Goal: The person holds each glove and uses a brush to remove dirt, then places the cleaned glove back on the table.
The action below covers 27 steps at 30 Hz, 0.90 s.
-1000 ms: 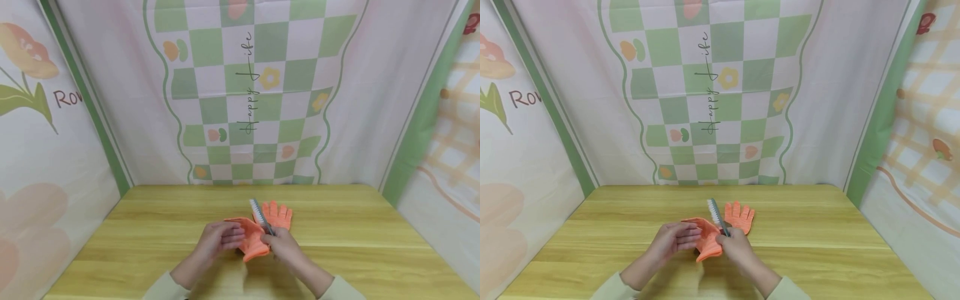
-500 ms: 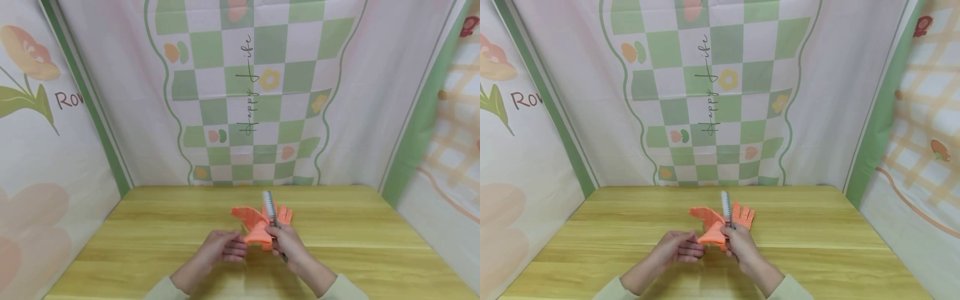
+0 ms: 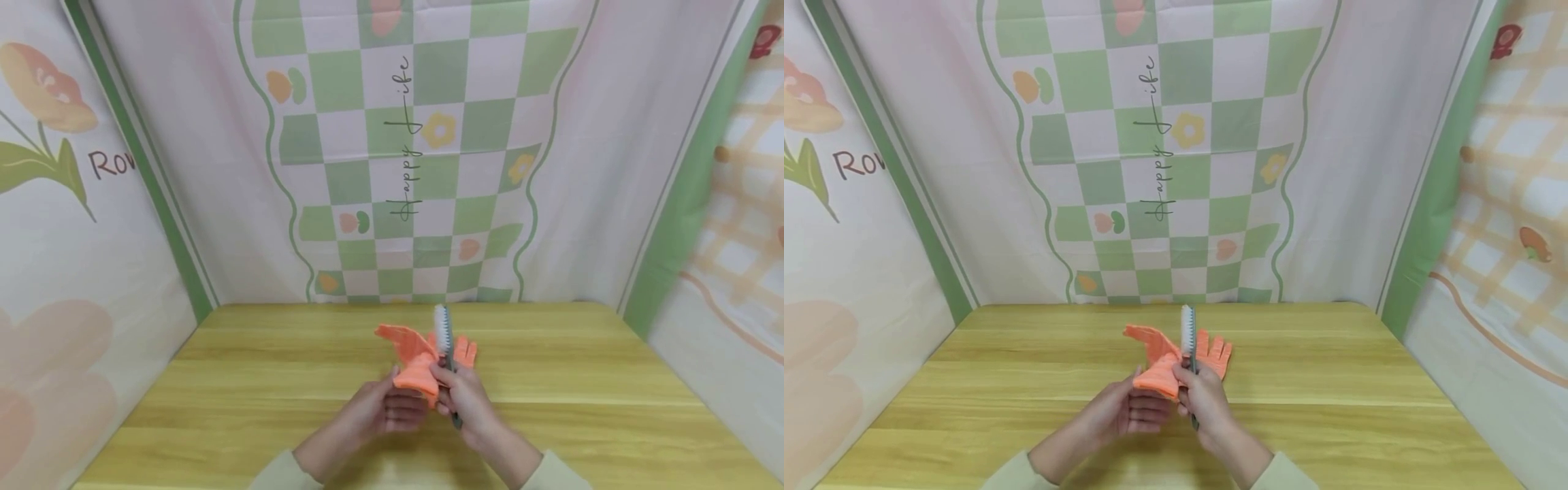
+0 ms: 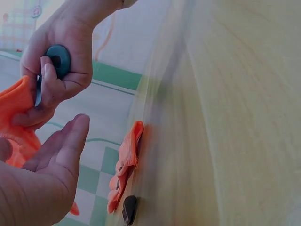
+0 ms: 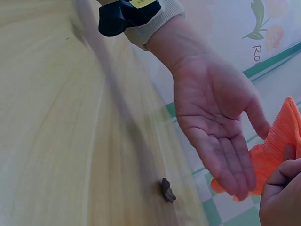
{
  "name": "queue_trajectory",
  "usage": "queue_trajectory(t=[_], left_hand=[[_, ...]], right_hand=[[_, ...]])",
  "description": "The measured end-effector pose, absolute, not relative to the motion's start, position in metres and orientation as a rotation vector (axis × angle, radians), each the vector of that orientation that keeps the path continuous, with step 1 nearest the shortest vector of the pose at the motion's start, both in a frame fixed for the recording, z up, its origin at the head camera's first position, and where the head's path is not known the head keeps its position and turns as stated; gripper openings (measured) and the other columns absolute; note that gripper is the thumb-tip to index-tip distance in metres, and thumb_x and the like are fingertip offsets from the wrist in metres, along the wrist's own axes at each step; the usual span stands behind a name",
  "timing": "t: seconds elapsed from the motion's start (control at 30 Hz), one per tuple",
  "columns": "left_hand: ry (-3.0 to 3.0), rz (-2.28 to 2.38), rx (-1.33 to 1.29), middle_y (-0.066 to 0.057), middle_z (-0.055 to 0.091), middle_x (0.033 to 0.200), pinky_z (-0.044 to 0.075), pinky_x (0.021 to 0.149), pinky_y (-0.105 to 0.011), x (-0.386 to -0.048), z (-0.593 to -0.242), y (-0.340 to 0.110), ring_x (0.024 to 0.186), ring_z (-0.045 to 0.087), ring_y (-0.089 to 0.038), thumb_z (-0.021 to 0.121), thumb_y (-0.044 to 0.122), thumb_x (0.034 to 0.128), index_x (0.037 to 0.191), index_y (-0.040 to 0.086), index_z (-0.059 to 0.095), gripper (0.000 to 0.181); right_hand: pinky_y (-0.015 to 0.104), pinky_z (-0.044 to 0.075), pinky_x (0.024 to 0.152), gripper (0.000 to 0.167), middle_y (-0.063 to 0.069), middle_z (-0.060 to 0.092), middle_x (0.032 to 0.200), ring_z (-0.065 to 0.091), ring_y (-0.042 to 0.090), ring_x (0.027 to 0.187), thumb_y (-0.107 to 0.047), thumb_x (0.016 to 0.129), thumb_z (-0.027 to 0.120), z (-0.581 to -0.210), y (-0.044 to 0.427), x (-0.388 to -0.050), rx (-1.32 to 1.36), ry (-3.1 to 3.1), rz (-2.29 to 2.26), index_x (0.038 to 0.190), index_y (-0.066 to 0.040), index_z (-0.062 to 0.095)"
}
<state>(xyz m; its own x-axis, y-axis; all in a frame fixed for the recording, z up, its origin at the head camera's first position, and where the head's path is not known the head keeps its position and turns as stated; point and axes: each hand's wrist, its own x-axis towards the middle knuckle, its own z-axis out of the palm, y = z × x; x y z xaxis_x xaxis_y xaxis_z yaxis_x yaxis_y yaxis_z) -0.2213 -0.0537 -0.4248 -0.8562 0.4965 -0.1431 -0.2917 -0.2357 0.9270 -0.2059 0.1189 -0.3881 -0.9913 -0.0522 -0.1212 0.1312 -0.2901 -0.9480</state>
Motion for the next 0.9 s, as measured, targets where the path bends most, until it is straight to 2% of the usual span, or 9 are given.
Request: queue_trajectory(t=[0.2, 0.5, 0.73, 0.9], left_hand=[[1.494, 2.244, 0.2, -0.013, 0.072, 0.093, 0.054, 0.087, -0.045, -0.222, -0.421, -0.055, 0.085, 0.07, -0.021, 0.046, 0.042, 0.1023, 0.122, -0.007, 0.062, 0.056], [1.514, 2.335, 0.204, -0.019, 0.069, 0.105, 0.054, 0.088, -0.043, -0.226, -0.421, -0.058, 0.092, 0.069, -0.022, 0.051, 0.029, 0.102, 0.123, -0.012, 0.058, 0.047], [1.526, 2.416, 0.175, -0.017, 0.071, 0.097, 0.058, 0.078, -0.032, -0.228, -0.419, -0.06, 0.084, 0.07, -0.018, 0.058, 0.015, 0.0971, 0.111, -0.009, 0.064, 0.029], [1.509, 2.451, 0.171, -0.013, 0.072, 0.09, 0.058, 0.074, -0.029, -0.229, -0.417, -0.061, 0.079, 0.069, -0.017, 0.059, 0.008, 0.0944, 0.102, -0.005, 0.068, 0.018]], right_hand=[[0.018, 0.027, 0.043, 0.013, -0.005, 0.032, 0.058, 0.026, 0.005, 0.045, -0.01, 0.099, 0.052, -0.391, 0.118, -0.204, 0.098, 1.786, -2.406, 0.09, -0.008, 0.043], [0.017, 0.026, 0.044, 0.01, -0.006, 0.033, 0.059, 0.027, 0.004, 0.046, -0.01, 0.098, 0.052, -0.398, 0.117, -0.203, 0.081, 1.79, -2.364, 0.097, -0.007, 0.042], [0.017, 0.025, 0.044, 0.013, -0.006, 0.033, 0.06, 0.025, 0.004, 0.046, -0.01, 0.098, 0.052, -0.401, 0.117, -0.203, 0.09, 1.796, -2.334, 0.1, -0.006, 0.04], [0.017, 0.025, 0.044, 0.013, -0.007, 0.033, 0.06, 0.025, 0.003, 0.046, -0.009, 0.097, 0.053, -0.402, 0.117, -0.203, 0.091, 1.801, -2.332, 0.098, -0.007, 0.04]])
